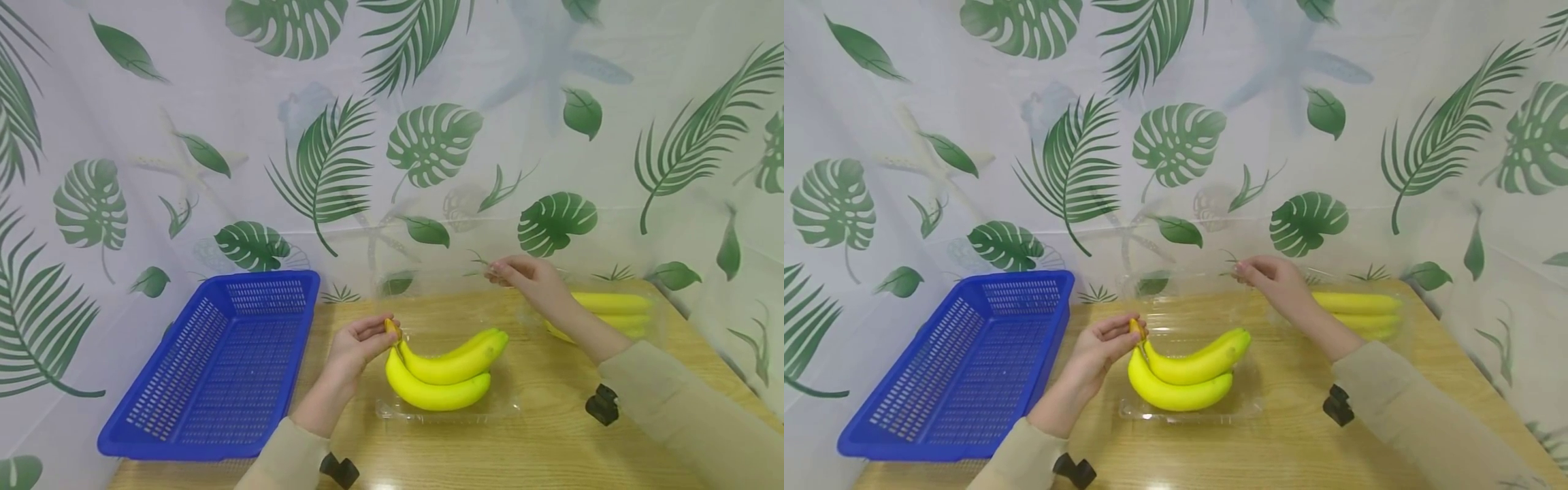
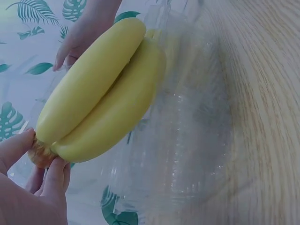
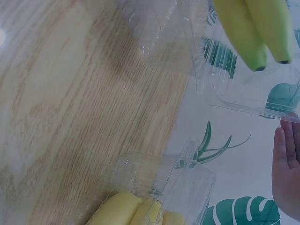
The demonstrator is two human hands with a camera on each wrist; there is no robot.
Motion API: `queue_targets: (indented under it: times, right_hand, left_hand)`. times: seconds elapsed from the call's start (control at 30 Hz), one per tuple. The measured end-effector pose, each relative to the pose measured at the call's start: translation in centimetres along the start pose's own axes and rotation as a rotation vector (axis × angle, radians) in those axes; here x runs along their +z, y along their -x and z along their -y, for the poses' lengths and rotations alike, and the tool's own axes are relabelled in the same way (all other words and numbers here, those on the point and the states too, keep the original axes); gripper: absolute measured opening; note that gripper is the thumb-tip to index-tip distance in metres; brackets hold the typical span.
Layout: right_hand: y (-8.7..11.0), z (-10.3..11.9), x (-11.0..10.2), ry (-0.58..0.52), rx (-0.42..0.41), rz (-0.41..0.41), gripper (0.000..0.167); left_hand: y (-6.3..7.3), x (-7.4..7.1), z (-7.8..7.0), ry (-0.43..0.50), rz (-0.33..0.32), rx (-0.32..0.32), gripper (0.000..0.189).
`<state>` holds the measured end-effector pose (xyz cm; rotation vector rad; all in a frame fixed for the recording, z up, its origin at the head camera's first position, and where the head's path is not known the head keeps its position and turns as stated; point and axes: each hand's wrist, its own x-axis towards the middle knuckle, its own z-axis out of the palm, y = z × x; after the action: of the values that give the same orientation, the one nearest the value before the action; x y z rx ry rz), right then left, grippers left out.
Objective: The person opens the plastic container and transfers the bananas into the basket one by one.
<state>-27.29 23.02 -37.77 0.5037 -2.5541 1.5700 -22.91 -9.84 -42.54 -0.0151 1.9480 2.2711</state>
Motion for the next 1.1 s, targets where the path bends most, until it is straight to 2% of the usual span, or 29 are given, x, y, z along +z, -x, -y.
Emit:
queue_targets:
  times: [0.23,0.57,0.8,1.1]
  right_hand:
    - [0.1,0.0,0.0,-0.001,0.011,0.002,0.039]
    - [0.1,0.0,-0.1,0.023,-0.004,-0.004,0.040]
    - [0.0,0.1,-0.1,0.010,0.004,0.006,0.039]
    - [0.0,0.0,0.0,0.007,-0.006,0.000,0.039]
  left_hand:
    - [0.9,0.3,-1.1,0.040,0.007,0.005,0.044]
    - [2.1,0.1,-3.1,0.036,0.012,0.020,0.042]
    - [2.5,-0.8,-4.5,0.044,0.061,0.055,0.048]
    - [2.8,-2.6,-6.4,0.035,0.032,0.079,0.049]
